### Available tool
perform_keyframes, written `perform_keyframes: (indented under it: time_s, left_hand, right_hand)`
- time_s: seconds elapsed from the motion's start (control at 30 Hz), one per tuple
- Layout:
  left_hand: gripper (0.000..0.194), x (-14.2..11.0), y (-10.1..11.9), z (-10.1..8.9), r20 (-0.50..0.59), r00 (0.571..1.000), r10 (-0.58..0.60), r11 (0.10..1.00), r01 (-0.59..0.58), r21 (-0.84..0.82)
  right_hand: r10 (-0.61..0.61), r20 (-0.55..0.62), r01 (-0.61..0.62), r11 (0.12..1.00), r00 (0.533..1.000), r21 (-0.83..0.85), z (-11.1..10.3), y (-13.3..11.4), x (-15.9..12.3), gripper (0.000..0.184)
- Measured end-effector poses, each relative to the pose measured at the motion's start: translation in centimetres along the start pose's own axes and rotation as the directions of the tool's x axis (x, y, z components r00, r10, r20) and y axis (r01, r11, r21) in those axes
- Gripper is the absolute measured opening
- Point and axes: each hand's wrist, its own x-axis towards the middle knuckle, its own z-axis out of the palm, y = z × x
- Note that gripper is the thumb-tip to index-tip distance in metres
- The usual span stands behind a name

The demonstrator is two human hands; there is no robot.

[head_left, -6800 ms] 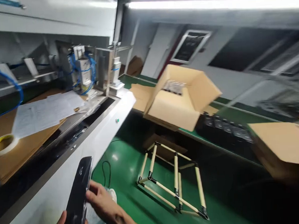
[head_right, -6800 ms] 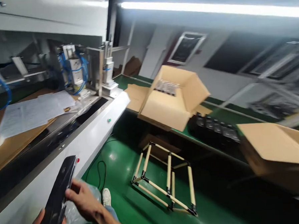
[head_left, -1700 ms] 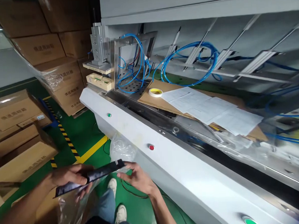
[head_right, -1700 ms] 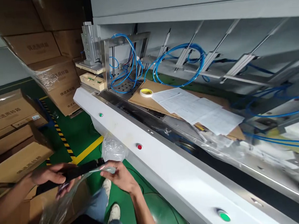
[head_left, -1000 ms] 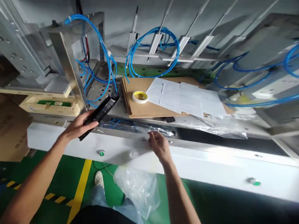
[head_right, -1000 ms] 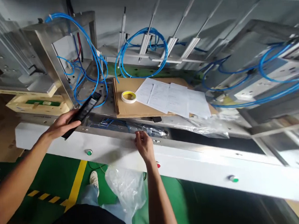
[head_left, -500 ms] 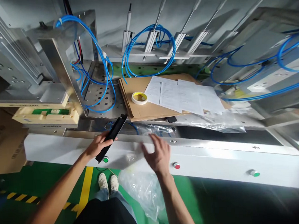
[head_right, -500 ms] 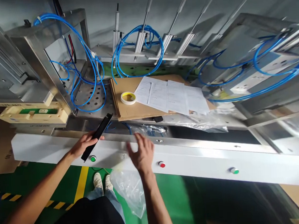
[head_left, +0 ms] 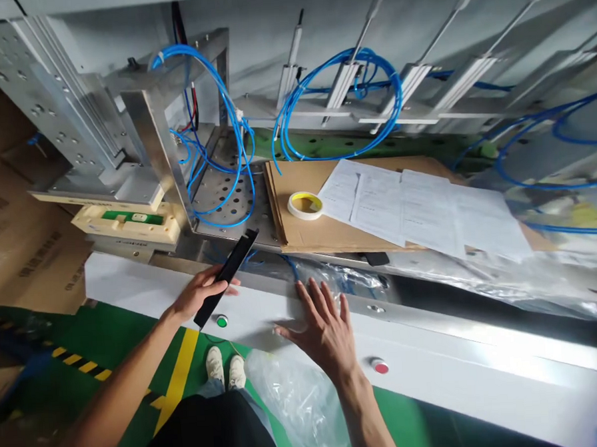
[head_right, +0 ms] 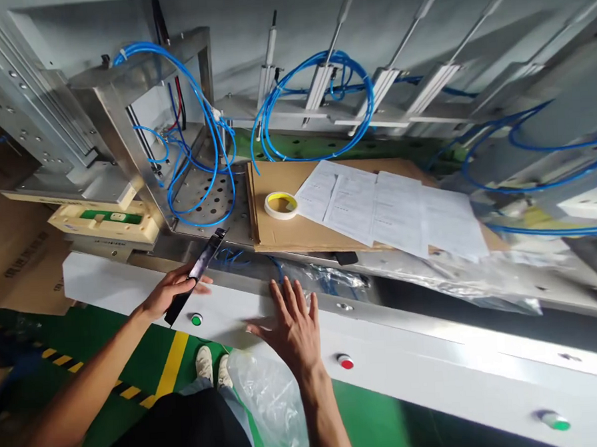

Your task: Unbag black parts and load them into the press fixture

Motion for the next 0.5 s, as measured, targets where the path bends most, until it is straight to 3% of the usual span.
perform_keyframes:
  time_s: [0.23,0.33,0.37,0.43,0.5]
  left_hand:
    - [0.065,-5.3,-0.6,-1.3,0.225,0.958,-0.177,0.936,0.235,-0.263]
    - [0.061,-7.7,-0.7,-1.1,0.298,0.92,-0.254,0.912,0.331,-0.243]
    - [0.059,-8.3,-0.6,-1.0,0.325,0.904,-0.277,0.907,0.358,-0.222]
    - [0.058,-9.0,-0.3,-1.3,0.397,0.861,-0.318,0.896,0.41,-0.171]
    - [0.061,-9.2,-0.1,-2.5,0.53,0.769,-0.358,0.877,0.472,-0.094]
  right_hand:
    - [-0.001,-0.15,0.0,1.0,0.989,-0.009,-2.3,-0.9,1.4,0.094]
    - [-0.147,-0.244,0.16,0.987,0.958,0.033,-4.2,-3.3,4.0,0.083]
    - [-0.245,-0.26,0.265,0.963,0.934,0.045,-4.7,-4.4,5.1,0.079]
    - [-0.485,-0.265,0.519,0.852,0.833,0.07,-5.6,-7.0,7.3,0.065]
    - [-0.652,-0.243,0.688,0.718,0.718,0.106,-6.1,-9.5,9.5,0.05]
